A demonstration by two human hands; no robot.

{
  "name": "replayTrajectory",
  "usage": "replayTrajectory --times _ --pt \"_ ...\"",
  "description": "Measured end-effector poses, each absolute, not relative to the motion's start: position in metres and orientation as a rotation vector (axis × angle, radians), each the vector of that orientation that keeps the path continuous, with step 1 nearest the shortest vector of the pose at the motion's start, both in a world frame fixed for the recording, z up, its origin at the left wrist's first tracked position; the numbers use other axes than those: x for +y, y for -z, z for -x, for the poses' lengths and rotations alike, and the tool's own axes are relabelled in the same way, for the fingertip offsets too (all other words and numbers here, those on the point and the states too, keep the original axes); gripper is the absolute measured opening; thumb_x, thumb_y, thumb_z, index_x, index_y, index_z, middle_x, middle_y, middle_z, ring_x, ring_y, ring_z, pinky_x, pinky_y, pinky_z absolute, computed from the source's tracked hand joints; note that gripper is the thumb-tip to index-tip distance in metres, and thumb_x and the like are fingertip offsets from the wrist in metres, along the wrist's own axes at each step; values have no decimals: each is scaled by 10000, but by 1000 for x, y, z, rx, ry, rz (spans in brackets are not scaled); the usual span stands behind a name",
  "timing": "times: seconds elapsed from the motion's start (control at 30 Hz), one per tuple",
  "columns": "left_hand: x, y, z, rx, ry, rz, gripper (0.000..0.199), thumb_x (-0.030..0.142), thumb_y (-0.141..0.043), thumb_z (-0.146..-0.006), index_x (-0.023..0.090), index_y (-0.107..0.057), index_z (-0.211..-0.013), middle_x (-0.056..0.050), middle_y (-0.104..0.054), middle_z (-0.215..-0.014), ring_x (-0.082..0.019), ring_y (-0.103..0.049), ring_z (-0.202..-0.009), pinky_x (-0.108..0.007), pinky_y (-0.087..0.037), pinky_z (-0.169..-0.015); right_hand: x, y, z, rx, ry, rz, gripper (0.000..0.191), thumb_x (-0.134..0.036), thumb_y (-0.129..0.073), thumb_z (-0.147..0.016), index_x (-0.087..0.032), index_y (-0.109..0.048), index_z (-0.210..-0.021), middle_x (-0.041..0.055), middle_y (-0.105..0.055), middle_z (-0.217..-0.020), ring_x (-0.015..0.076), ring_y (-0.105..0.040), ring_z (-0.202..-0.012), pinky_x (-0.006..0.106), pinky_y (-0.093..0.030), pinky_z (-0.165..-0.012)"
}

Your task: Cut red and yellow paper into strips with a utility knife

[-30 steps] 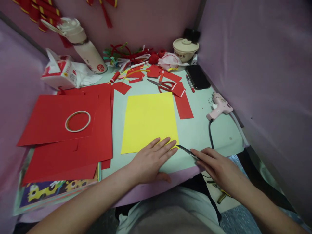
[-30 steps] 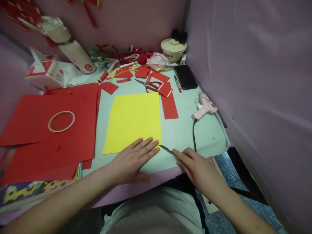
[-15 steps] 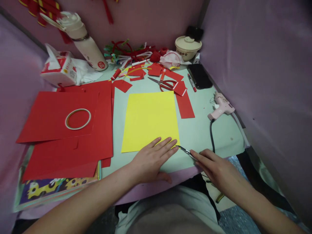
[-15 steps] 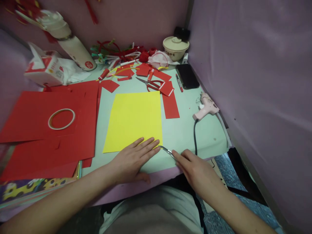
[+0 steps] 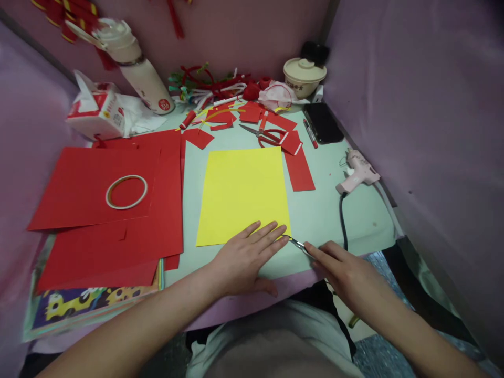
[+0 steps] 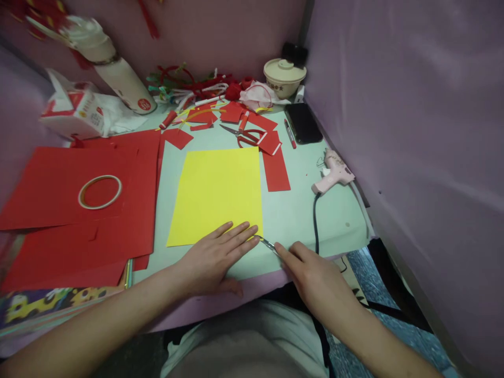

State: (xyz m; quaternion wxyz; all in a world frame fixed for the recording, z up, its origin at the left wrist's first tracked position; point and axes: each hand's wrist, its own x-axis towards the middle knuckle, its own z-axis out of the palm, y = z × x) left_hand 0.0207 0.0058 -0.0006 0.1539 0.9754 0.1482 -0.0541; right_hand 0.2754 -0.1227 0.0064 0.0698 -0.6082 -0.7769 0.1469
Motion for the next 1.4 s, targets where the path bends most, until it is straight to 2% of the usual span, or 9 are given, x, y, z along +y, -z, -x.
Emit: replayTrajectory --times 0.13,0.33,0.47,0.7,1.03,1.27,1.4 --pt "6 1 -20 424 166 -2794 1005 743 -538 -841 175 -173 -1584 -73 -113 -1667 -225 -41 -1546 -426 -31 -1251 -123 -6 -274 -2348 -477 1789 454 -126 -363 -987 -172 -502 -1417 82 -620 -990 165 -639 -701 283 -508 -589" --pt "6 1 -20 427 182 -2803 992 737 -522 -852 174 -162 -1585 -75 -108 -1667 -221 -24 -1546 -432 -31 -1251 -121 -8 -269 -2329 -489 1802 446 -150 -375 -996 -168 -498 -1425 93 -628 -992 181 -641 -719 302 -513 -603" --pt "6 1 -21 414 176 -2796 992 732 -531 -851 175 -164 -1585 -73 -102 -1669 -222 -29 -1547 -431 -18 -1250 -120 -10 -268 -2347 -529 1796 456 -104 -342 -988 -164 -510 -1408 90 -627 -991 166 -637 -703 293 -512 -609" --pt "9 -9 -14 447 219 -2797 1025 710 -590 -829 156 -172 -1584 -82 -118 -1662 -227 -51 -1546 -432 -1 -1246 -121 -10 -269 -2328 -503 1816 417 -204 -359 -1022 -185 -498 -1415 85 -620 -999 173 -646 -730 290 -503 -608" --pt "12 -7 -2 478 251 -2776 981 664 -607 -842 157 -203 -1578 -105 -156 -1656 -249 -107 -1540 -440 -38 -1243 -116 -7 -260 -2358 -379 1829 412 -255 -379 -1030 -213 -453 -1433 63 -616 -979 159 -611 -694 259 -416 -547" --pt "12 -7 -1 479 250 -2775 970 674 -586 -851 173 -187 -1579 -97 -145 -1659 -230 -79 -1543 -423 -8 -1243 -116 -14 -262 -2427 -376 1819 533 -22 -347 -914 -178 -482 -1406 58 -606 -960 139 -581 -643 251 -378 -522" --pt "11 -6 -1 476 256 -2779 995 690 -588 -843 159 -182 -1580 -96 -129 -1661 -229 -65 -1544 -416 12 -1242 -113 -15 -259 -2424 -376 1838 537 -26 -375 -907 -182 -491 -1408 53 -603 -949 146 -589 -652 256 -386 -524"
